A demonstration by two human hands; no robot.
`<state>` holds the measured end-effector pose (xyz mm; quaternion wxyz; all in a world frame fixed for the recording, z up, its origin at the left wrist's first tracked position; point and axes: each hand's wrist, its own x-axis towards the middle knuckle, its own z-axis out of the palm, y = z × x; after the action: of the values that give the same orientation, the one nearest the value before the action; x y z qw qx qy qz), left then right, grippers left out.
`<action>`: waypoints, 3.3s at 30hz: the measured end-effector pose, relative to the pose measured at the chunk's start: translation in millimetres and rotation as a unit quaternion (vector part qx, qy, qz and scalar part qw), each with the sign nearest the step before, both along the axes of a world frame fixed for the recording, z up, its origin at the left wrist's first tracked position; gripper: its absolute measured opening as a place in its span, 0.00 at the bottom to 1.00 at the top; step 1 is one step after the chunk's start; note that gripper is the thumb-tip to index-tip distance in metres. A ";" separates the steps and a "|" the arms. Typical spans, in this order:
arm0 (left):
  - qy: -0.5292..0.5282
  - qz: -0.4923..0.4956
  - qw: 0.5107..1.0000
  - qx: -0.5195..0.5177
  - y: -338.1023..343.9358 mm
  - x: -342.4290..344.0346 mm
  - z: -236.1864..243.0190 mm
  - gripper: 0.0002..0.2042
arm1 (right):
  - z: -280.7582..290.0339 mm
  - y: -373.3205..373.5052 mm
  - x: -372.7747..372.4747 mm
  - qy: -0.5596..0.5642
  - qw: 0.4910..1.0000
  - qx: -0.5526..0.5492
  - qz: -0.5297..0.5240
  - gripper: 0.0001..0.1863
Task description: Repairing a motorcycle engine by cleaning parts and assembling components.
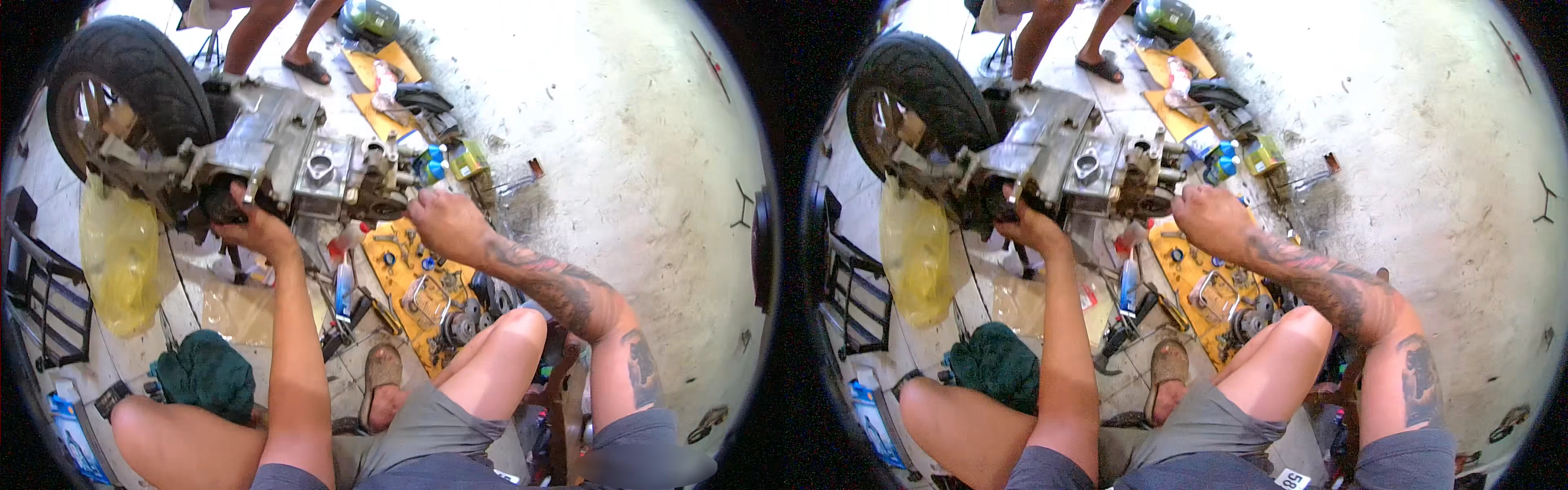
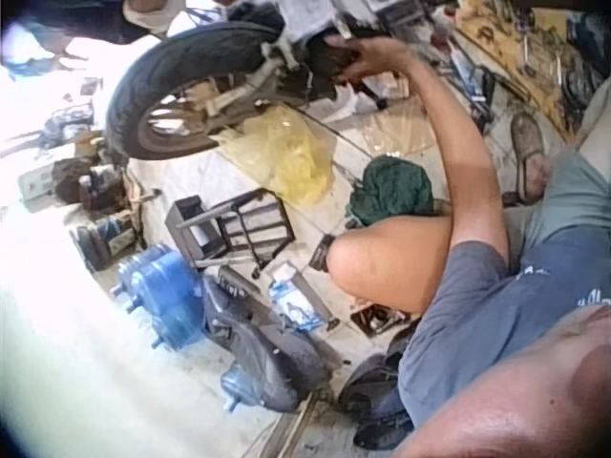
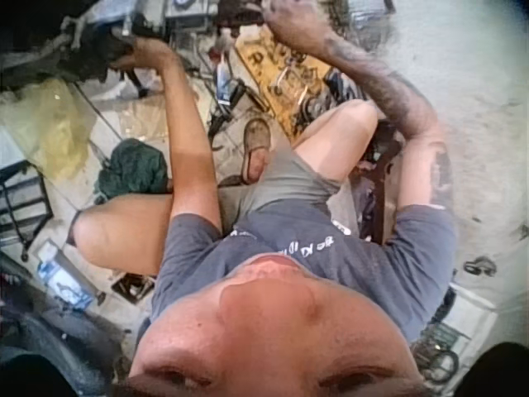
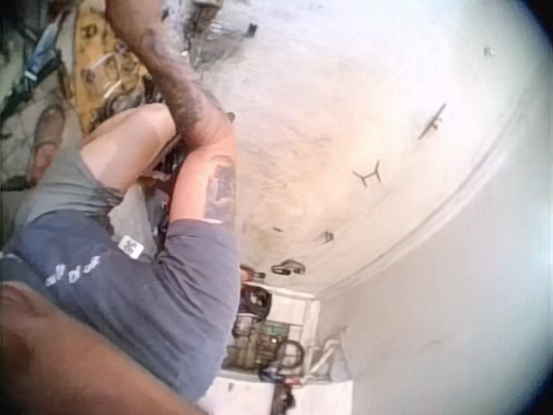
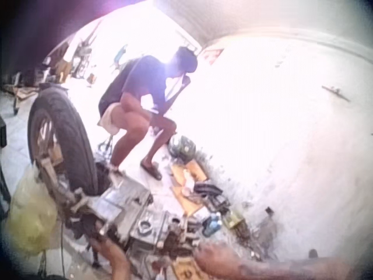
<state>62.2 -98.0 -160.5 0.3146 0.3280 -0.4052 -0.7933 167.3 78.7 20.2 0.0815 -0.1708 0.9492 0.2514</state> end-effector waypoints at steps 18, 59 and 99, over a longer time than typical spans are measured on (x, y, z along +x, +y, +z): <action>-0.012 -0.053 0.995 0.080 -4.8 -9.5 7.0 0.32 | -47.7 14.4 4.6 0.265 0.949 -0.155 0.064 0.12; 0.089 -0.089 0.991 -0.053 56.9 103.2 5.0 0.08 | -28.3 11.5 12.1 0.216 0.954 -0.154 0.141 0.06; 0.145 -0.399 0.754 0.501 109.5 93.0 62.3 0.07 | 37.3 -37.1 -20.6 0.107 0.969 0.102 0.201 0.07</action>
<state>155.3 11.5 -98.3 -0.1846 0.1287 0.0066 -0.9743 146.7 41.6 57.5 -0.0555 -0.3207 0.8682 0.3745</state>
